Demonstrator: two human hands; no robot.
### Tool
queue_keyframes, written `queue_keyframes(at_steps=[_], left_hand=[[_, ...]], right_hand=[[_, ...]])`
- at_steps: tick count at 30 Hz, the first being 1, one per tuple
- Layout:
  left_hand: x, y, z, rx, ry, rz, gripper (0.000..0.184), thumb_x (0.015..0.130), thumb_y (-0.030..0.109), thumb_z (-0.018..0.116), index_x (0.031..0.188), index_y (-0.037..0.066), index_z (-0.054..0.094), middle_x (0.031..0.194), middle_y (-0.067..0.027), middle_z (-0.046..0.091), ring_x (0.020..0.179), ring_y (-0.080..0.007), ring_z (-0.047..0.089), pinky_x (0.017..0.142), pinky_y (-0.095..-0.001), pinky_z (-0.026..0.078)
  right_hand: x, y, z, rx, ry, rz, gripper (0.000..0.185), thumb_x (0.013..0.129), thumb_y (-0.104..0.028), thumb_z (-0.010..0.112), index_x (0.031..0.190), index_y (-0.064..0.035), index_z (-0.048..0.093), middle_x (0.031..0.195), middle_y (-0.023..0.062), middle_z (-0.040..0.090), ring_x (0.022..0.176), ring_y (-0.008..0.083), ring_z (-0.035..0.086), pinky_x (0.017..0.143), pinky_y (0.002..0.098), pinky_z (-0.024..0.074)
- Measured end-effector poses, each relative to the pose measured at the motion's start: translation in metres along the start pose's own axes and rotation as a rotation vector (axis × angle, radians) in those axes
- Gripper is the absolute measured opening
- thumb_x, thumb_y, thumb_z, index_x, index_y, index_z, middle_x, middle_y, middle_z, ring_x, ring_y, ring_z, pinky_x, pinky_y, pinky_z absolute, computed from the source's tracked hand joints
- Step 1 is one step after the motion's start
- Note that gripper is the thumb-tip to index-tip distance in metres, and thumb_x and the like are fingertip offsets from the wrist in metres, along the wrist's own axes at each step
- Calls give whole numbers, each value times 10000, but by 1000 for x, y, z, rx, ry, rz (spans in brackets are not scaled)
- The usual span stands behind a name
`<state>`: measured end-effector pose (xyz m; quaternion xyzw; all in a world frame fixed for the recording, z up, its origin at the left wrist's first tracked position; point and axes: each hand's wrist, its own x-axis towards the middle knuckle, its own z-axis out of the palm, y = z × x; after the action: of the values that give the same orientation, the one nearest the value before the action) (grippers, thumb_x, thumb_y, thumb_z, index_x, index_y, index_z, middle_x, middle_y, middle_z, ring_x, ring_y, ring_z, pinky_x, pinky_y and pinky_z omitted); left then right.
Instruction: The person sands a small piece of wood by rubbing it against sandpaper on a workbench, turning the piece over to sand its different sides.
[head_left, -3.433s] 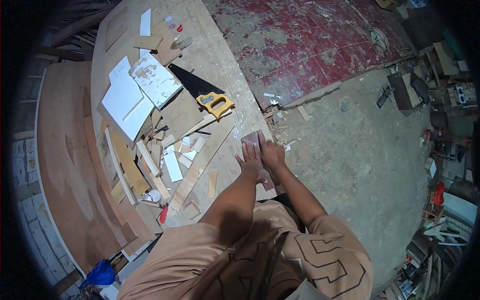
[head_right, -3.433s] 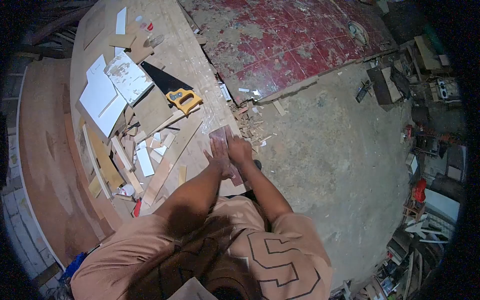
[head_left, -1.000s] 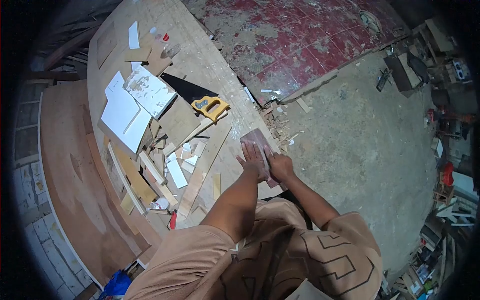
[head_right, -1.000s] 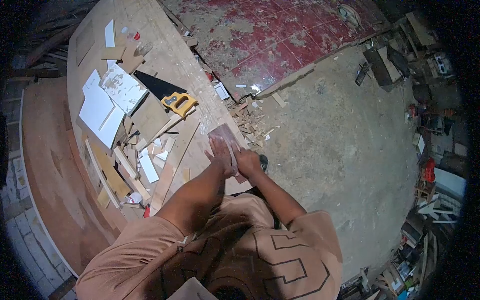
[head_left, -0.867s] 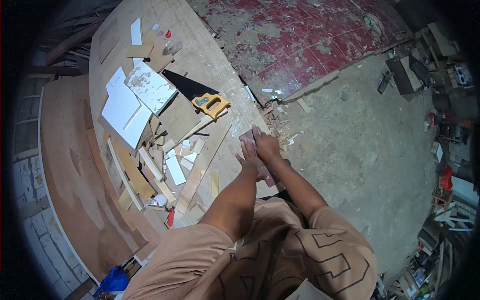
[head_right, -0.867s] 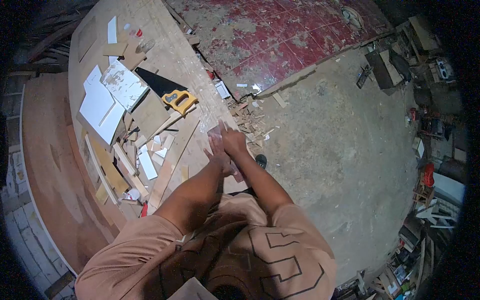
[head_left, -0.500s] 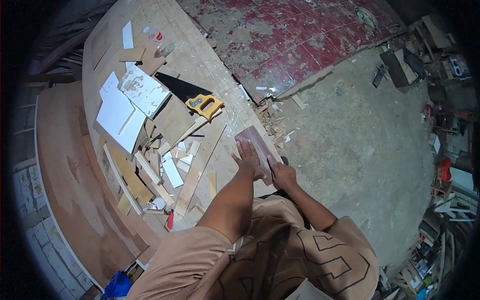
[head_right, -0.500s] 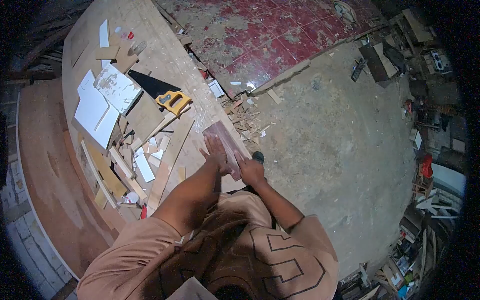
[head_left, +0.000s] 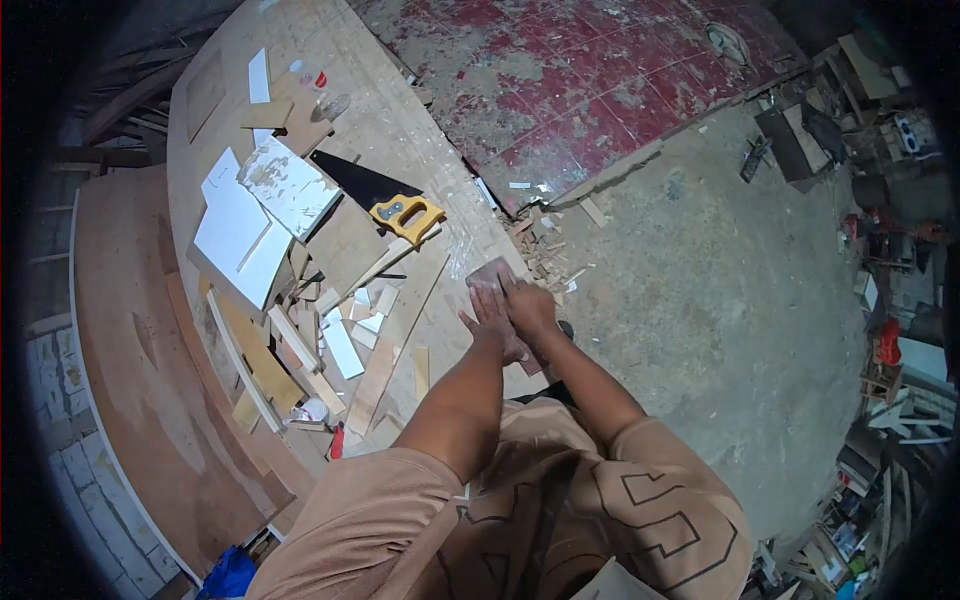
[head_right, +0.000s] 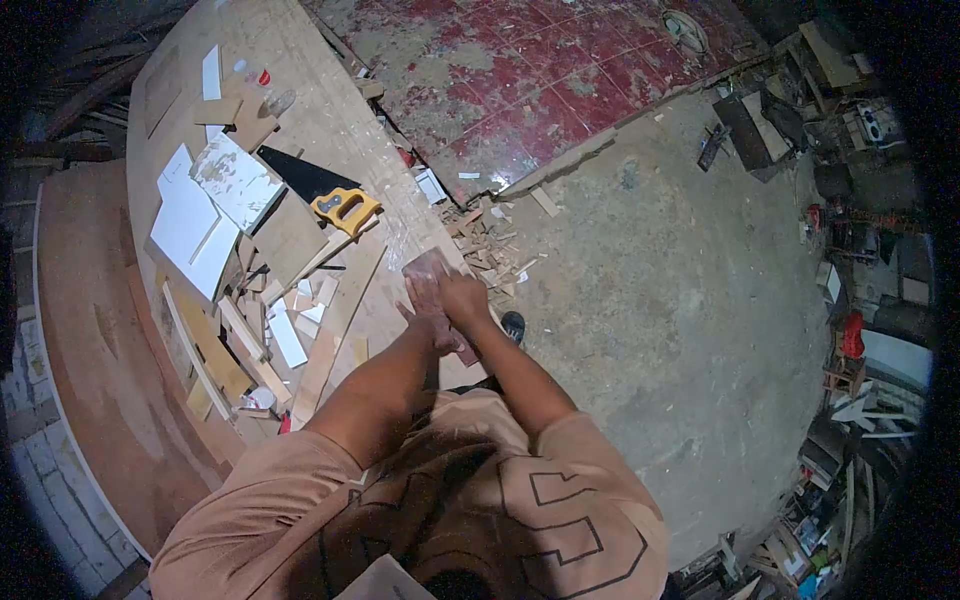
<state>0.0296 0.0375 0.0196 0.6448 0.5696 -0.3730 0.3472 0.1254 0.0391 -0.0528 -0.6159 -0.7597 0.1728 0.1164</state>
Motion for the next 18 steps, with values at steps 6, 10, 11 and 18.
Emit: queue_keyframes(at_steps=[6,10,11,18], left_hand=[[2,-2,5,-18,50,2,1488,602,557,835,1493,-47,-192,1573,-275,-224,1422,-487,-257,1082,-750,22],[3,-1,2,-34,27,-8,1532,556,574,853,1494,-51,-185,1570,-283,-223,1422,-486,-259,1081,-749,22],[1,-1,1,-10,7,-2,1549,535,578,860,1495,-52,-179,1569,-286,-224,1421,-485,-261,1081,-749,21],[-4,-2,1,-17,25,18,1557,524,583,865,1499,-48,-173,1565,-293,-226,1421,-480,-266,1081,-750,28]], right_hand=[[-82,12,-32,83,-92,-58,632,825,-169,591,1440,-124,453,810,137,663,666,315,656,578,454,518],[-22,1,-20,-2,-130,-22,617,832,-172,591,1430,-103,457,821,139,665,664,312,655,581,452,521],[1,-5,-13,-4,-74,-32,615,837,-181,591,1432,-103,456,821,141,665,668,311,658,581,451,522],[34,-18,-23,-26,12,-12,624,851,-215,584,1450,-119,437,800,131,658,674,307,662,570,455,518]])
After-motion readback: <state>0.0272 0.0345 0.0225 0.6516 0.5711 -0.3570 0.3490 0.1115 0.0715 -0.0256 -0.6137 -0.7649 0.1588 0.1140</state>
